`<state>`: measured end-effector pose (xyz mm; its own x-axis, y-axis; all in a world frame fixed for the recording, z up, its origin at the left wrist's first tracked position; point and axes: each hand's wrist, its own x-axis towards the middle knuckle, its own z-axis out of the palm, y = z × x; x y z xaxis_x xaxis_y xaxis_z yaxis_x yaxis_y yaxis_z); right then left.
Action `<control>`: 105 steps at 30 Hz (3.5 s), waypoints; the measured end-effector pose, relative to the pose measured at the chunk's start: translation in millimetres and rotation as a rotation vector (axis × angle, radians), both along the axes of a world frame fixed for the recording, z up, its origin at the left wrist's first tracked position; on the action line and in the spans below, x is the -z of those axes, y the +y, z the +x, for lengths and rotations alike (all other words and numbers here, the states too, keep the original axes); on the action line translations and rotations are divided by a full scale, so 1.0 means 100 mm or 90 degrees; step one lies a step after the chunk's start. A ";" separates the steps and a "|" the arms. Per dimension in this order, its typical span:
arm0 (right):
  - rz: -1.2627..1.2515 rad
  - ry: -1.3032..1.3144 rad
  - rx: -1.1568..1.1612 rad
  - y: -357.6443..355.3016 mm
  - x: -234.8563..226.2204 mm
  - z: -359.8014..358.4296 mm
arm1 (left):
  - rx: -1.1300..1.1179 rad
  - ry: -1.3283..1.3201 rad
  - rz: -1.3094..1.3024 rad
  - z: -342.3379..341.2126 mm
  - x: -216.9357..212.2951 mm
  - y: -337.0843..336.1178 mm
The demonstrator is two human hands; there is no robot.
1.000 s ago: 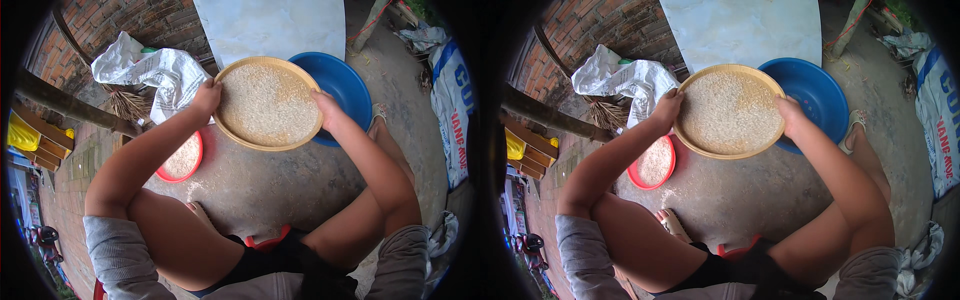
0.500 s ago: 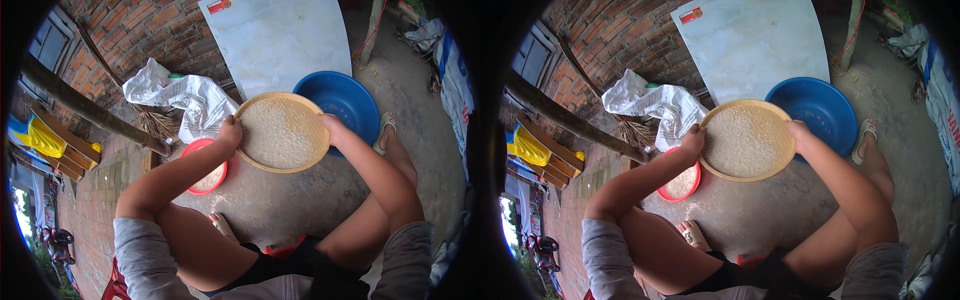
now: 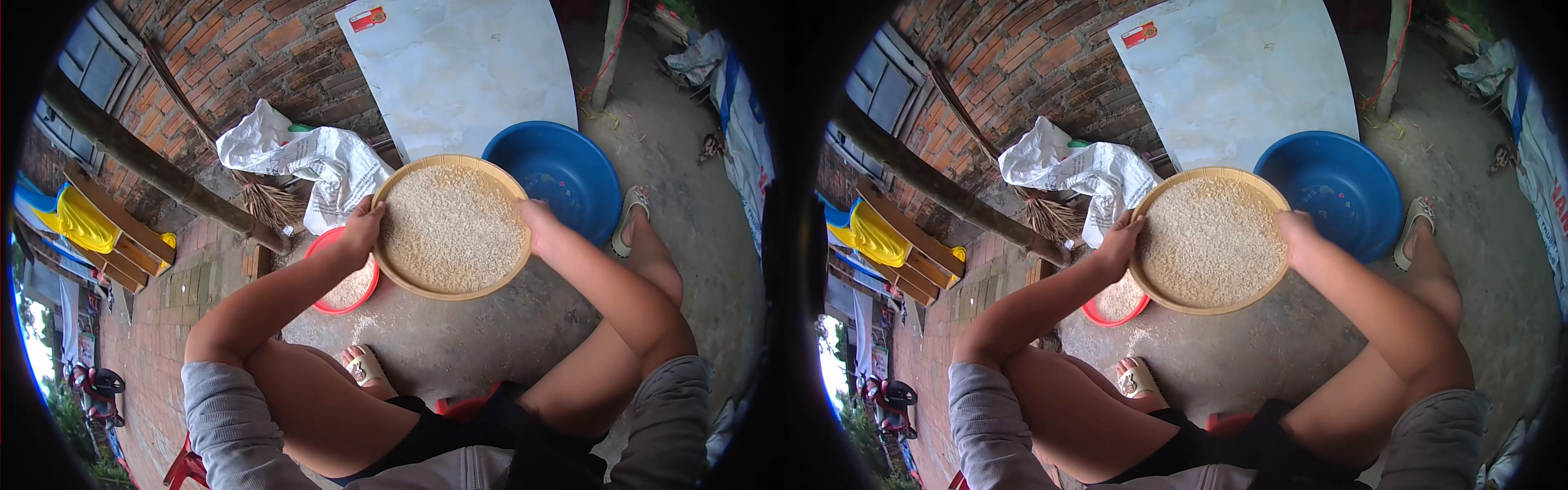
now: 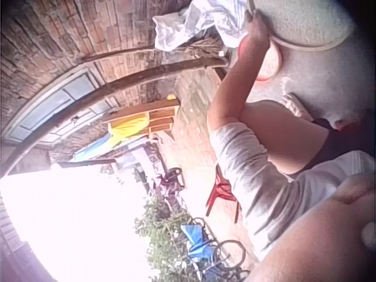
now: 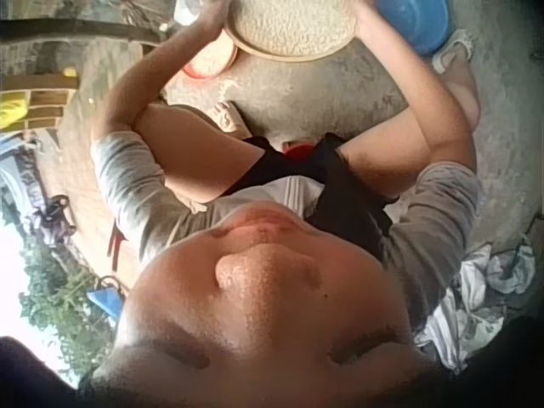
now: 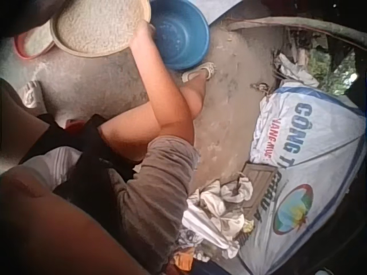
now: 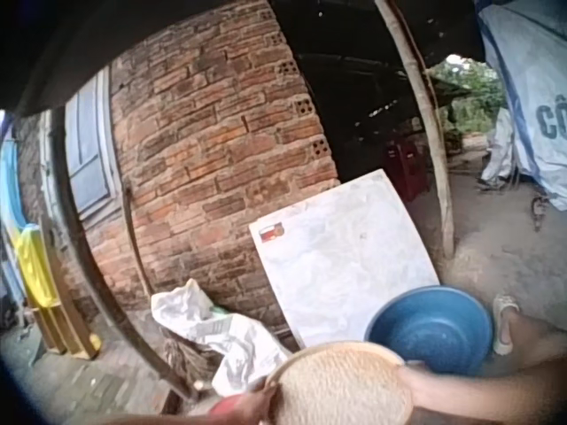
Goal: The person sifts rice by swirling it in a round woven tray, sorting through the grains by hand to remove debris, and scooping rice from a plastic basin.
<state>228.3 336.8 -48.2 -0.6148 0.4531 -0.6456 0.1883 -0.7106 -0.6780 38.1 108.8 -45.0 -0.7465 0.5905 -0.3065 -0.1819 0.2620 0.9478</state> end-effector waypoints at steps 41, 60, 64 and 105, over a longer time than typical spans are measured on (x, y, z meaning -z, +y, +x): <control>-0.012 0.420 0.101 -0.99 -0.39 0.37 | 0.038 0.011 -0.109 -0.13 -0.57 -0.41; -0.017 0.364 0.031 -1.38 -0.04 -0.05 | -0.061 -0.021 -0.098 -0.24 -0.48 -1.15; 0.043 0.408 0.012 -0.70 -0.07 0.10 | -0.038 0.105 -0.110 0.27 -0.61 -0.87; 0.113 0.310 0.107 -1.24 0.17 -0.24 | 0.123 0.839 -0.275 -0.02 -0.43 -0.87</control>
